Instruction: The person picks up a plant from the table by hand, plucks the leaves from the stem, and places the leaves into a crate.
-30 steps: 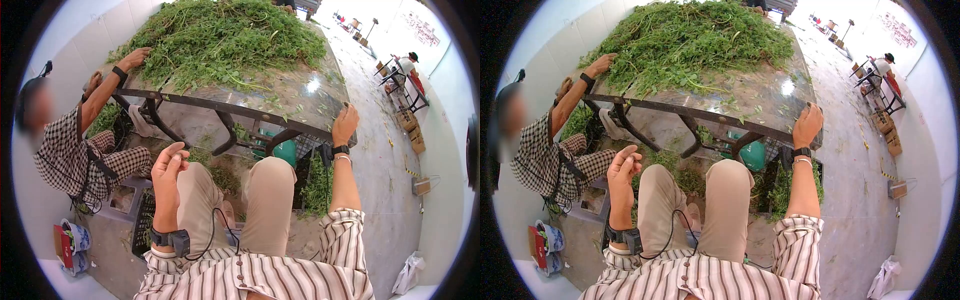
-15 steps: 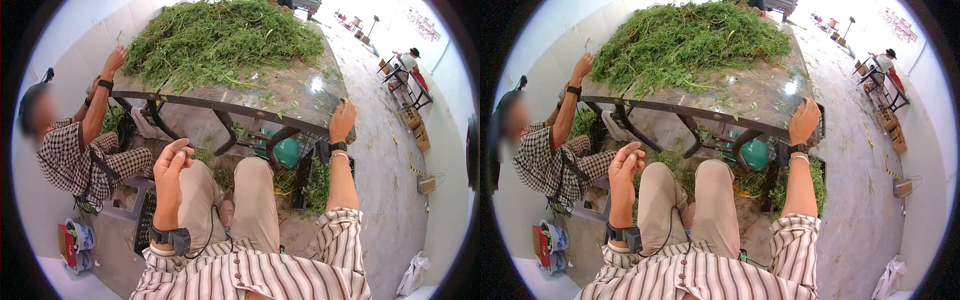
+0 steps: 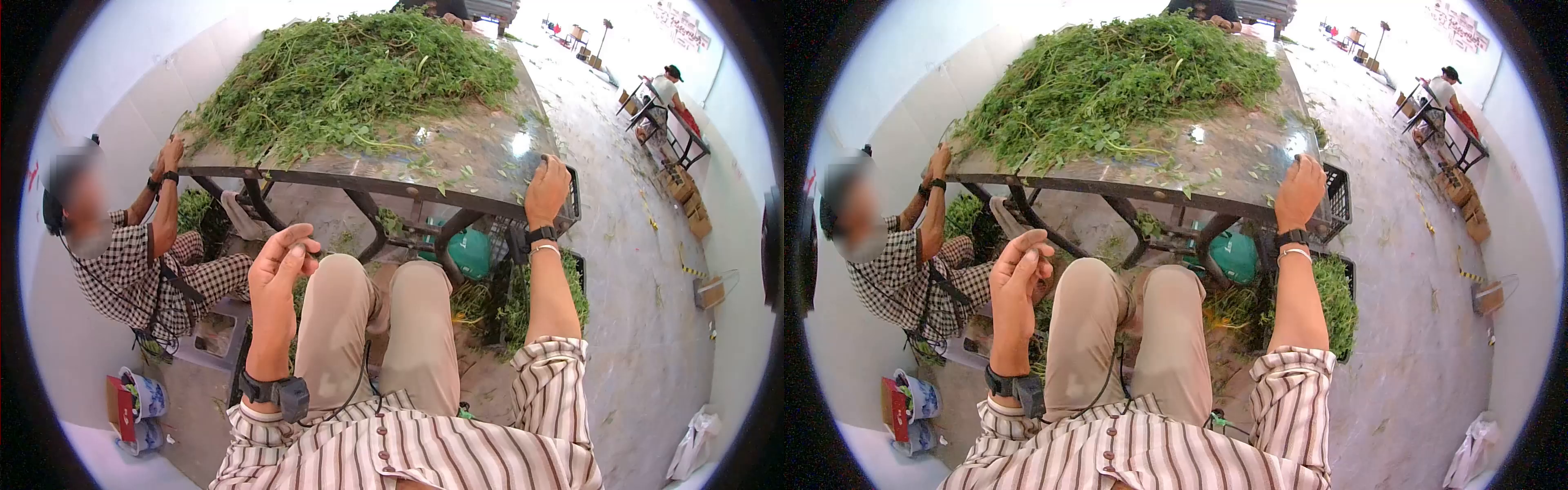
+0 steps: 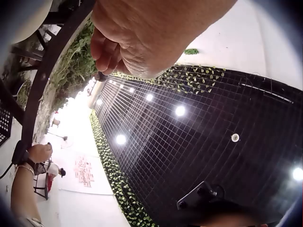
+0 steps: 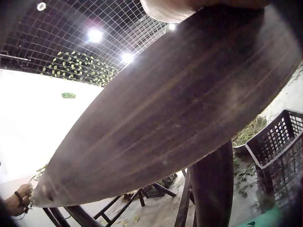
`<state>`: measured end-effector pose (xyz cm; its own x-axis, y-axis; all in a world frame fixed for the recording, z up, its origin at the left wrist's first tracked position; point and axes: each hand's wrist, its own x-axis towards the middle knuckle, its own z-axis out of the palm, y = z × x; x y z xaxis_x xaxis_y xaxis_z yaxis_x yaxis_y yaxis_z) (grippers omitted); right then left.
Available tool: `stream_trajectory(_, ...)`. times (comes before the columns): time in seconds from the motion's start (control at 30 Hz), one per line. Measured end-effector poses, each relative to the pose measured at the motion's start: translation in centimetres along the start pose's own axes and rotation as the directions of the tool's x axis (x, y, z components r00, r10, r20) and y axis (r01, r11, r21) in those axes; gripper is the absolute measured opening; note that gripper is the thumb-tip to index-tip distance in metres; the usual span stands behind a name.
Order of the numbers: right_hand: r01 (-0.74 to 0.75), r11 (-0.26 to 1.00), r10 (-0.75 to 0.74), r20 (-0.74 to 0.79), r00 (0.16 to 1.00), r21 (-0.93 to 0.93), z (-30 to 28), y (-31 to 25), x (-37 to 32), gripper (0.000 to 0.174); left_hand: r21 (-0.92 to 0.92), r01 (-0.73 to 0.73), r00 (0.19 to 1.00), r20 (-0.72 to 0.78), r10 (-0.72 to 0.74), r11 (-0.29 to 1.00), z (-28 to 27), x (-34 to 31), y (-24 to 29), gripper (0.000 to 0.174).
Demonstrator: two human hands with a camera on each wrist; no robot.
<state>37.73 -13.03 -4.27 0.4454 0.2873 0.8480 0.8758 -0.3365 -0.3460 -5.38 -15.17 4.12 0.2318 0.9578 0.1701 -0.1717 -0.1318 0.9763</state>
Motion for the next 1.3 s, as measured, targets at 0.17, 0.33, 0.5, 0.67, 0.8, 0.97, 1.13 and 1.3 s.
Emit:
stream_trajectory(0.17,-0.017,1.000,0.017,-0.002,1.000,0.020,0.1,0.1,-0.1,0.021,0.017,-0.017,0.997,0.077,0.016,1.000,2.7,0.1,0.3,0.024)
stream_trajectory(0.33,-0.038,0.999,0.038,0.000,0.999,0.035,0.0,-0.2,-0.2,0.022,0.046,0.011,0.992,0.126,-0.016,0.999,5.0,0.4,0.0,0.024)
stream_trajectory(0.5,-0.055,0.996,0.056,-0.013,0.998,0.070,-0.4,-0.3,-0.1,0.022,0.078,-0.015,0.981,0.194,0.000,0.997,6.9,1.3,-0.4,0.024)
stream_trajectory(0.67,-0.058,0.994,0.059,-0.011,0.998,0.096,-0.6,-0.5,-0.1,0.021,0.031,-0.008,0.967,0.254,0.000,0.999,9.7,3.4,-0.1,0.026)
stream_trajectory(0.8,-0.043,0.990,0.044,0.000,0.999,0.138,-0.8,-0.5,-0.4,0.020,-0.118,-0.008,0.964,0.263,0.039,0.993,13.6,7.0,-0.1,0.027)
stream_trajectory(0.97,-0.010,0.989,0.008,0.018,1.000,0.149,-0.9,-0.5,-0.3,0.021,-0.433,0.014,0.959,0.260,0.110,0.901,19.0,11.6,-1.2,0.027)
stream_trajectory(1.13,-0.027,0.995,0.020,0.071,0.997,0.098,-1.2,-0.8,-0.1,0.021,-0.611,0.048,0.974,0.205,0.100,0.790,19.5,14.4,-1.8,0.029)
stream_trajectory(1.3,-0.071,0.994,0.062,0.109,0.992,0.086,-1.5,-1.1,-0.3,0.023,-0.758,0.058,0.996,0.088,0.013,0.649,15.9,16.2,-4.3,0.030)
